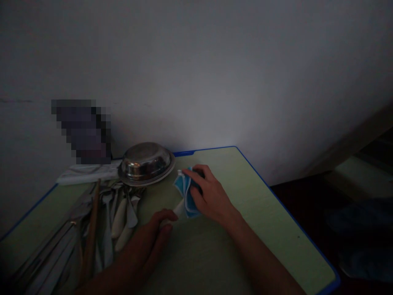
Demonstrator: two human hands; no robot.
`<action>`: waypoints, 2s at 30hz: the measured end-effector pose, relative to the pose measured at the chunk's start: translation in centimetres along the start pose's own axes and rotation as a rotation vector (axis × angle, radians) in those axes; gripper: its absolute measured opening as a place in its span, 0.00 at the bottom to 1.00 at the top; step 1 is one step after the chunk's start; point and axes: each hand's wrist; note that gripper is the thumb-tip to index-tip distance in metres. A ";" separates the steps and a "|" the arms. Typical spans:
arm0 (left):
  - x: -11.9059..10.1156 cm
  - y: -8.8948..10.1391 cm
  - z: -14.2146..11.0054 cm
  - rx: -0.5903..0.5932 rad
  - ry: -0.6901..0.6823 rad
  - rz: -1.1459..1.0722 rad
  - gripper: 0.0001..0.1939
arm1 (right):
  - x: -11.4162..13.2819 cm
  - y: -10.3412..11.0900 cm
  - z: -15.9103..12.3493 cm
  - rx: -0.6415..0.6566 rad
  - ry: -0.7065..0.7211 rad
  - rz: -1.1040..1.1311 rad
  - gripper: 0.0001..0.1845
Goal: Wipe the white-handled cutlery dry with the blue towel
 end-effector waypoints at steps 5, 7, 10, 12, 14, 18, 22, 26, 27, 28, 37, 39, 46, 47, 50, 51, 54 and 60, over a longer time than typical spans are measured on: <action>0.0 0.1 -0.1 0.003 0.012 -0.017 0.11 | -0.6 0.4 -0.1 0.061 0.002 -0.061 0.29; 0.0 0.2 -0.1 0.006 -0.001 -0.026 0.11 | -0.6 0.7 -0.2 0.115 0.020 -0.089 0.28; 0.0 0.2 -0.1 0.004 0.003 -0.042 0.11 | -0.5 0.9 -0.1 0.122 0.036 -0.113 0.23; 0.0 0.2 -0.1 0.003 0.024 -0.057 0.11 | -0.5 1.0 -0.1 0.063 0.023 -0.098 0.19; 0.0 0.1 -0.1 -0.008 0.060 -0.082 0.11 | -0.8 1.0 -0.1 -0.064 0.005 -0.078 0.16; 0.1 -0.1 -0.1 -0.043 0.144 -0.160 0.12 | -1.9 1.6 0.1 -0.419 -0.066 -0.116 0.16; 0.1 0.1 -0.1 -0.073 0.192 -0.307 0.13 | -2.7 2.6 0.3 -0.676 -0.153 -0.266 0.08; 0.2 0.0 -0.1 -0.112 0.226 -0.436 0.12 | -2.7 2.9 0.6 -0.652 -0.250 -0.272 0.05; 0.2 0.0 -0.1 -0.123 0.231 -0.460 0.12 | -2.7 2.8 0.6 -0.625 -0.272 -0.240 0.05; 0.3 -0.2 -0.1 -0.134 0.234 -0.482 0.12 | -2.7 2.8 0.6 -0.607 -0.290 -0.211 0.04; 0.5 -0.6 0.0 -0.192 0.231 -0.509 0.12 | -2.3 3.0 0.5 -0.707 -0.272 -0.108 0.07; 0.6 -0.8 0.0 -0.232 0.230 -0.530 0.11 | -1.5 2.3 0.5 -0.544 -0.175 -0.083 0.04; 0.9 -0.7 0.2 -0.269 0.217 -0.496 0.11 | 0.2 0.3 0.1 0.026 0.035 0.133 0.08; 0.9 -0.7 0.2 -0.259 0.223 -0.476 0.11 | 0.0 0.2 0.2 -0.019 -0.031 0.203 0.08; 1.0 -0.8 0.0 -0.217 0.202 -0.382 0.11 | -0.9 0.2 0.5 -0.182 -0.272 0.360 0.07; 1.0 -0.8 0.0 -0.203 0.176 -0.337 0.11 | -1.2 0.1 0.6 -0.215 -0.336 0.390 0.09; 1.0 -0.8 -0.2 -0.189 0.085 -0.195 0.09 | -1.6 -0.1 0.7 -0.207 -0.436 0.448 0.15; 0.8 -0.6 -0.3 -0.183 -0.035 -0.112 0.08 | -0.7 -0.7 0.2 -0.044 -0.501 0.594 0.19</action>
Point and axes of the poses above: each hand's wrist, its own z-axis towards the middle knuckle, its own y-axis out of the back of the hand, x = y × z, and after that the axes turned 2 degrees about x, right-handed
